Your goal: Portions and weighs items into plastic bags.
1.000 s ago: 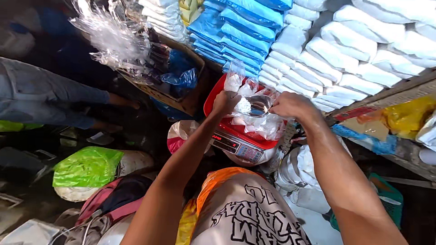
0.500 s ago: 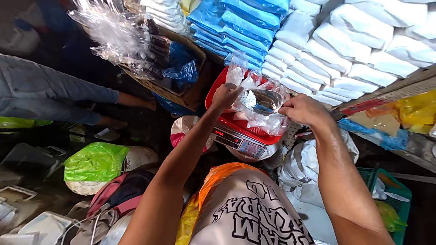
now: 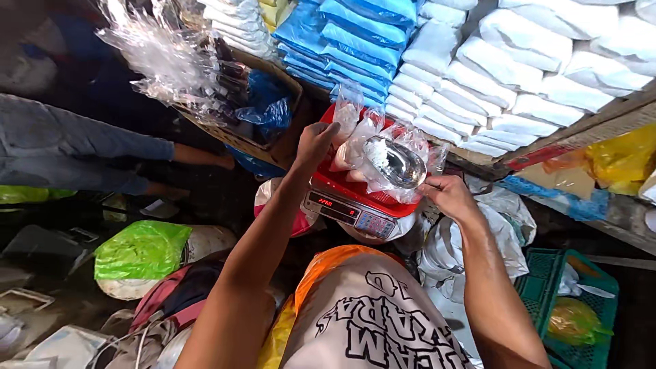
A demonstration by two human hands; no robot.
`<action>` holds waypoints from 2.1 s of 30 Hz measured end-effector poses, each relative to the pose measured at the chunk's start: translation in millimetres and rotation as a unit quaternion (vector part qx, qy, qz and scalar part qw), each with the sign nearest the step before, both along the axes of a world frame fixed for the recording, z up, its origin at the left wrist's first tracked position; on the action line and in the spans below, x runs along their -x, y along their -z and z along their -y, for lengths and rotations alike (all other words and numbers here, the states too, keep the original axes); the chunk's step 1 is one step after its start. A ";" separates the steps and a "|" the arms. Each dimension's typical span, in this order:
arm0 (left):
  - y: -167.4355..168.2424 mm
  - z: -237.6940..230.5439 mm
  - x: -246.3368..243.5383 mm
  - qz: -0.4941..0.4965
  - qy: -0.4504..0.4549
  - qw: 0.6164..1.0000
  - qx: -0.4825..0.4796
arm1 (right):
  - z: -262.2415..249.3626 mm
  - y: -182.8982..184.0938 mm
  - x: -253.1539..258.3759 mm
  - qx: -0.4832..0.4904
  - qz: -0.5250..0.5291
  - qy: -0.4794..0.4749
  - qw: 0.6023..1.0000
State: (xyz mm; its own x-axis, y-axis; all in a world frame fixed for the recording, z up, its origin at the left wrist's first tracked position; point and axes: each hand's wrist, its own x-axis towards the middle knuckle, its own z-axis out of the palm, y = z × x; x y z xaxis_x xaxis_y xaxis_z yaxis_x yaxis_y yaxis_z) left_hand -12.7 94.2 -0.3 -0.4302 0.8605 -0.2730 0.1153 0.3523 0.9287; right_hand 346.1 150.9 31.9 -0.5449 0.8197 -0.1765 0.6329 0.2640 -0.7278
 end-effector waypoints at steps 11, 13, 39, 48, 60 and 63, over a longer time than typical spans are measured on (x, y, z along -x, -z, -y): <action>16.3 -0.9 -21.3 -0.066 0.024 0.997 -0.019 | 9.6 -5.4 12.4 -0.011 0.103 0.043 0.994; 18.4 -0.7 -29.0 -0.090 0.035 0.995 -0.003 | 11.6 -8.6 26.4 -0.017 0.162 0.038 0.986; 2.9 22.8 -1.3 -0.032 -0.028 0.996 -0.080 | 47.9 24.6 -1.9 0.015 0.007 0.073 0.997; -6.8 26.5 1.5 -0.046 -0.048 0.994 -0.092 | 50.8 15.4 -6.4 0.004 -0.039 0.084 0.996; 16.4 2.3 -43.8 -0.137 0.025 0.990 -0.014 | 32.6 -8.4 27.0 -0.041 0.192 0.052 0.979; 28.0 -8.9 -52.7 -0.217 0.051 0.973 0.067 | 23.2 -4.0 53.1 -0.037 0.273 0.035 0.961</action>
